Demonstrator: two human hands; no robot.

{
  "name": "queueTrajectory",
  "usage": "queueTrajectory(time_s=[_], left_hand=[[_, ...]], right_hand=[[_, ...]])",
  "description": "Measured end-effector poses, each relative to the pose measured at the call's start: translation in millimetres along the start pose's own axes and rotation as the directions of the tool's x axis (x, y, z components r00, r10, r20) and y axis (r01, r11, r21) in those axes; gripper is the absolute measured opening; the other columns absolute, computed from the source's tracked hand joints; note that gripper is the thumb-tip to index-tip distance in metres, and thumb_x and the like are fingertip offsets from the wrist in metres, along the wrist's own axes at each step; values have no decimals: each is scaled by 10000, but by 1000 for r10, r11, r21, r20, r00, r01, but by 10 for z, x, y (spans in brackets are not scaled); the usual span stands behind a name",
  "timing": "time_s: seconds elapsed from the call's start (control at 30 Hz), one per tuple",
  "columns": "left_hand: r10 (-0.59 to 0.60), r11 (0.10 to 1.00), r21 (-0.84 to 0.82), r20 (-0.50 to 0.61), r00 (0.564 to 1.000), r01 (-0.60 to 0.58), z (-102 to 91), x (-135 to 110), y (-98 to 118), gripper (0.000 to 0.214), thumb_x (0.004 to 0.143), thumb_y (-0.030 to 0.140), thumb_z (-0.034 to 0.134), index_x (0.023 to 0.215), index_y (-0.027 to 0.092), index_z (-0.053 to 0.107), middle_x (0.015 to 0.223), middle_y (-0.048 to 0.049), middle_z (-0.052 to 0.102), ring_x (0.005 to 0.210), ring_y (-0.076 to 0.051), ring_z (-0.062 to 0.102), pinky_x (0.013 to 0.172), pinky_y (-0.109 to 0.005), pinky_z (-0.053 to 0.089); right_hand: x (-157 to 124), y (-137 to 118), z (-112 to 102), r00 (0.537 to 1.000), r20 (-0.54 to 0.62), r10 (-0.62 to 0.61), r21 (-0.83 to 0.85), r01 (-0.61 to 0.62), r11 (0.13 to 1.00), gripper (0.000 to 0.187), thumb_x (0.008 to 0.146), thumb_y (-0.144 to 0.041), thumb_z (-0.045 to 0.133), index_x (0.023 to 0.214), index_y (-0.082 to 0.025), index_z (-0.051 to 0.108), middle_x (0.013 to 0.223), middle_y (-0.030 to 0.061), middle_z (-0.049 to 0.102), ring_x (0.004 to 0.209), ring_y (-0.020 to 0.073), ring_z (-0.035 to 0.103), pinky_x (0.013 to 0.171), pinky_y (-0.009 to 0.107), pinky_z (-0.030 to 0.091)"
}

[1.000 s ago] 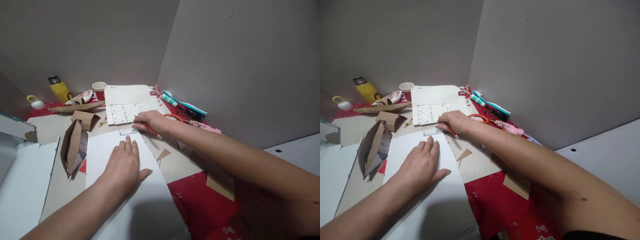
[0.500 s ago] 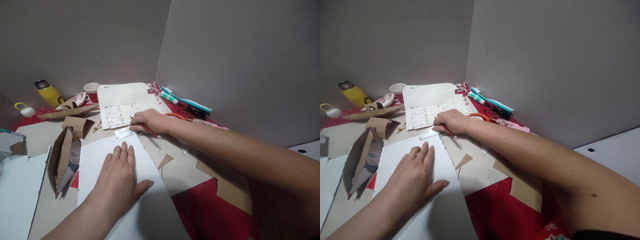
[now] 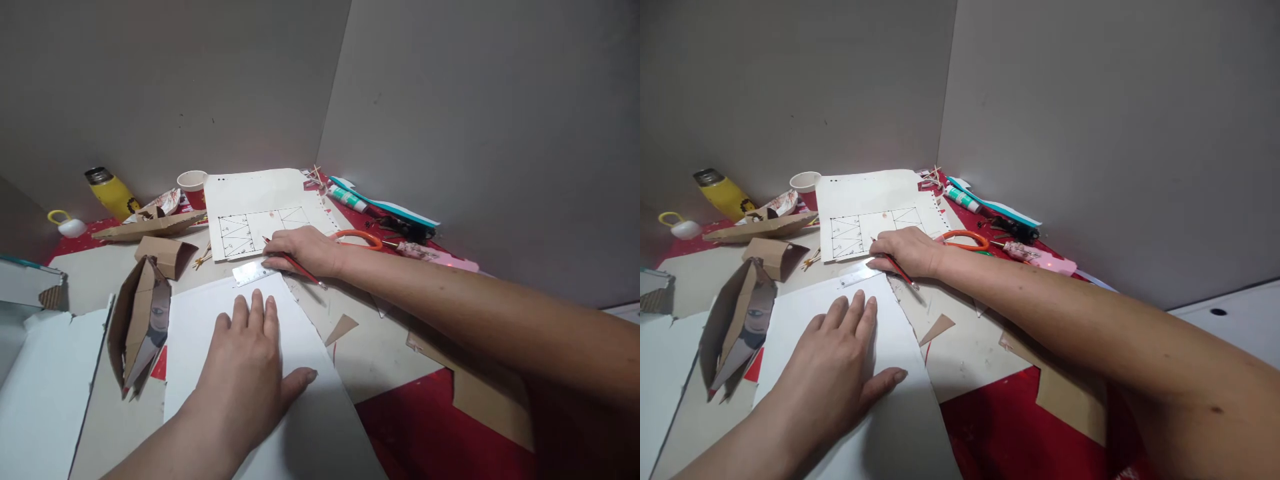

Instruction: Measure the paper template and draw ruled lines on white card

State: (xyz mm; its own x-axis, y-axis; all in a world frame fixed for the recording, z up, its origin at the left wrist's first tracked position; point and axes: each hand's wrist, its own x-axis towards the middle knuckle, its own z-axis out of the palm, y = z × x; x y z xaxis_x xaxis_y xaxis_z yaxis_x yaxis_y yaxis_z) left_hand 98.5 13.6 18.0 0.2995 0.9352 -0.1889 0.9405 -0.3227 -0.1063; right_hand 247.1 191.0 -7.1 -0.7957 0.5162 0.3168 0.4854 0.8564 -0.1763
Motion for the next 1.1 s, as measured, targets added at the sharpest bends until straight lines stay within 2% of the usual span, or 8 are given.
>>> queueTrajectory(time_s=[0.2, 0.37, 0.43, 0.57, 0.67, 0.83, 0.93, 1.1], left_hand=[[-6, 1000, -7, 44, 999, 6, -20, 8, -4, 933, 873, 633, 513, 1520, -8, 310, 1566, -301, 267, 1416, -487, 325, 1045, -621, 393], [-17, 996, -84, 21, 1000, 19, -53, 36, -80, 925, 856, 631, 529, 1511, 4, 346, 1558, -283, 332, 1405, -478, 344, 1040, -617, 403], [-28, 990, -135, -6, 1000, 27, -77, 42, -112, 931, 837, 641, 550, 1493, 3, 381, 1537, -288, 377, 1384, -485, 368, 1029, -624, 407], [-48, 944, -330, -131, 990, 2, -120, 63, -193, 716, 855, 628, 527, 1264, 49, 625, 1286, -276, 629, 1218, -482, 530, 944, -617, 453], [-181, 709, -705, -184, 966, -2, -129, 108, -264, 461, 897, 545, 498, 973, 147, 716, 963, -173, 739, 942, -359, 673, 813, -498, 517], [-185, -116, -992, 79, 980, 59, -151, 181, -320, 259, 766, 404, 700, 821, 152, 688, 737, -63, 718, 618, -169, 661, 596, -288, 532], [-156, -274, -959, 118, 981, 72, -148, 193, -329, 262, 677, 340, 796, 780, 137, 665, 622, -23, 681, 516, -118, 615, 529, -235, 525], [-4, -349, -923, 174, 985, 162, -59, 209, -353, 270, 640, 285, 833, 725, 132, 628, 618, -47, 697, 494, -115, 635, 503, -209, 542]], right_hand=[[1, -62, -80, 1000, -25, 15, 32, -14, 999, 223, 938, -365, 591, 982, -189, 721, 865, 53, 684, 741, 162, 580, 634, 268, 357], [-33, -230, -295, 978, -110, 178, 342, -131, 931, 146, 875, -254, 600, 935, -174, 706, 763, 22, 641, 697, 147, 559, 685, 287, 427], [-78, -358, -418, 936, -31, 350, 574, -270, 773, 98, 849, -232, 604, 863, -169, 678, 700, 5, 609, 629, 130, 544, 623, 275, 447], [-216, -629, -589, 707, 294, 644, 851, -500, 162, 73, 776, -192, 673, 727, -180, 620, 671, 6, 609, 595, 122, 575, 494, 225, 475], [-316, -785, -597, 596, 389, 703, 870, -488, -68, 123, 730, -157, 723, 685, -176, 610, 646, 0, 612, 573, 96, 565, 428, 163, 435], [-386, -979, -506, 561, 445, 698, 868, -461, -184, 141, 732, -160, 732, 724, -184, 593, 583, -26, 588, 514, 88, 538, 363, 140, 408], [-404, -1055, -455, 570, 430, 700, 883, -429, -192, 172, 717, -170, 750, 744, -190, 582, 601, -35, 599, 518, 85, 553, 381, 141, 439], [-500, -1069, -360, 580, 435, 689, 878, -444, -180, 191, 699, -219, 776, 732, -180, 591, 572, -44, 592, 453, 65, 521, 385, 142, 438]])
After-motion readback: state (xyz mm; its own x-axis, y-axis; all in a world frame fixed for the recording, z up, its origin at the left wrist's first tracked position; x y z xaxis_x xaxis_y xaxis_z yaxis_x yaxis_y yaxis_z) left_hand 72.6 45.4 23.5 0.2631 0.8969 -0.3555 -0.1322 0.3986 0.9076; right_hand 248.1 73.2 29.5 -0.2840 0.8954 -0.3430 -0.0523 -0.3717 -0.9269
